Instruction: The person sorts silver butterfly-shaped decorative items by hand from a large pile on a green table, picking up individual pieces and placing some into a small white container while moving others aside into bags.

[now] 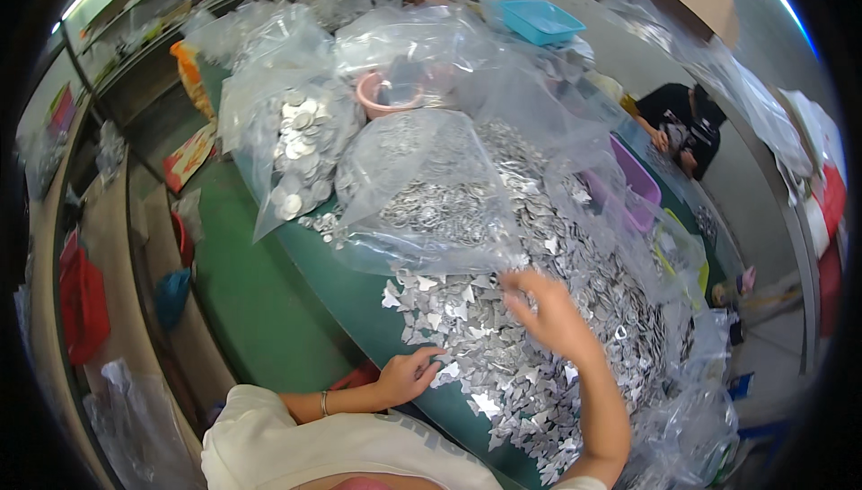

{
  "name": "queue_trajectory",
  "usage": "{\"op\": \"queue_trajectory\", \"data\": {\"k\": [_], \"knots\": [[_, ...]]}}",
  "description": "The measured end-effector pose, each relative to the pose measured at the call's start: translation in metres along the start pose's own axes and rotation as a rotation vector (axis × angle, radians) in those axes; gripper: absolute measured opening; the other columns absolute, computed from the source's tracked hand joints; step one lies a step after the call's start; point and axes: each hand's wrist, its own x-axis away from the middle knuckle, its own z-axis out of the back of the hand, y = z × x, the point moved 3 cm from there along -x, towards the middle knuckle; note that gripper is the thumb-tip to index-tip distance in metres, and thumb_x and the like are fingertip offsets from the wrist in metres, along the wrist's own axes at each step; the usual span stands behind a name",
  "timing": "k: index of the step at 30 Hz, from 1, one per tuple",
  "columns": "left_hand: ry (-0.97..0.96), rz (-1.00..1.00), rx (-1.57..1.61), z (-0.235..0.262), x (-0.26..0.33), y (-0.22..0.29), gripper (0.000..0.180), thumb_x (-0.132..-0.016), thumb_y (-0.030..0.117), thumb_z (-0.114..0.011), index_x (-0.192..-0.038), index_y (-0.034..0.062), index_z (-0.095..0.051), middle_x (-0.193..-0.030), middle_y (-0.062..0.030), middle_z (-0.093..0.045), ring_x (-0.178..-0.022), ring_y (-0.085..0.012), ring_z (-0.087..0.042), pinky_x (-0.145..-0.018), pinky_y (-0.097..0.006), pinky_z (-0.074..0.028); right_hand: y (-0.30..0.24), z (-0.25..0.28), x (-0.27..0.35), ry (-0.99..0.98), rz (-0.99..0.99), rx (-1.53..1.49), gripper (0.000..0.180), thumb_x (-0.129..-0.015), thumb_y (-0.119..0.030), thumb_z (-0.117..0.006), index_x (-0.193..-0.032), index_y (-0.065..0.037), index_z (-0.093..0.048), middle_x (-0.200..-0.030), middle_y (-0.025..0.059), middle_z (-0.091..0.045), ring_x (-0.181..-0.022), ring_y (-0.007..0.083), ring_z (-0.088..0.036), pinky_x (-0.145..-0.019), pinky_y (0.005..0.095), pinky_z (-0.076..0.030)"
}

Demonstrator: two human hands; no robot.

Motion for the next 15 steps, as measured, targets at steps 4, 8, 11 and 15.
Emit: {"op": "queue_trajectory", "data": {"k": [4, 8, 11, 15], "knots": [[0.019, 0.247, 0.503, 0.042, -0.016, 0.0, 0.017, -0.088, 0.013, -0.054, -0.102, 0.0055, -0.062, -0.071, 0.0068, -0.055, -0.065, 0.0001, -0.045, -0.055, -0.018, -0.036, 0.004, -0.039, 0.057, -0.209, -0.019, 0.064, 0.027, -0.08, -0.012, -0.061, -0.104, 0.001, -0.058, -0.097, 0.017, -0.062, -0.091, 0.0303, -0.06, -0.081, 0.0346, -0.046], [0.351, 0.286, 0.973, 0.136, -0.039, 0.017, 0.02, -0.089, 0.018, -0.053, -0.101, 0.0027, -0.056, -0.058, 0.0071, -0.039, -0.047, -0.0025, -0.033, -0.042, -0.018, -0.026, 0.02, -0.051, 0.103, -0.11, -0.24, -0.136, 0.029, -0.08, -0.009, -0.061, -0.106, 0.002, -0.057, -0.092, 0.0152, -0.063, -0.082, 0.0259, -0.061, -0.075, 0.0315, -0.047], [0.532, 0.334, 1.534, 0.19, -0.055, 0.004, 0.026, -0.088, 0.015, -0.051, -0.107, -0.0028, -0.053, -0.079, -0.0015, -0.052, -0.071, -0.0088, -0.051, -0.063, -0.023, -0.045, 0.031, -0.063, 0.124, -0.074, -0.334, -0.253, 0.026, -0.08, -0.004, -0.059, -0.105, 0.003, -0.057, -0.092, 0.0133, -0.064, -0.08, 0.019, -0.061, -0.072, 0.0282, -0.047], [0.39, 0.061, 1.738, 0.214, -0.065, 0.001, 0.047, -0.088, 0.014, -0.038, -0.131, -0.0049, -0.031, -0.125, -0.02, -0.04, -0.116, -0.0309, -0.041, -0.103, -0.043, -0.031, 0.043, -0.088, 0.149, -0.007, -0.425, -0.431, 0.027, -0.081, -0.002, -0.057, -0.107, 0.004, -0.056, -0.092, 0.0114, -0.064, -0.081, 0.0153, -0.059, -0.073, 0.0268, -0.047]]}}
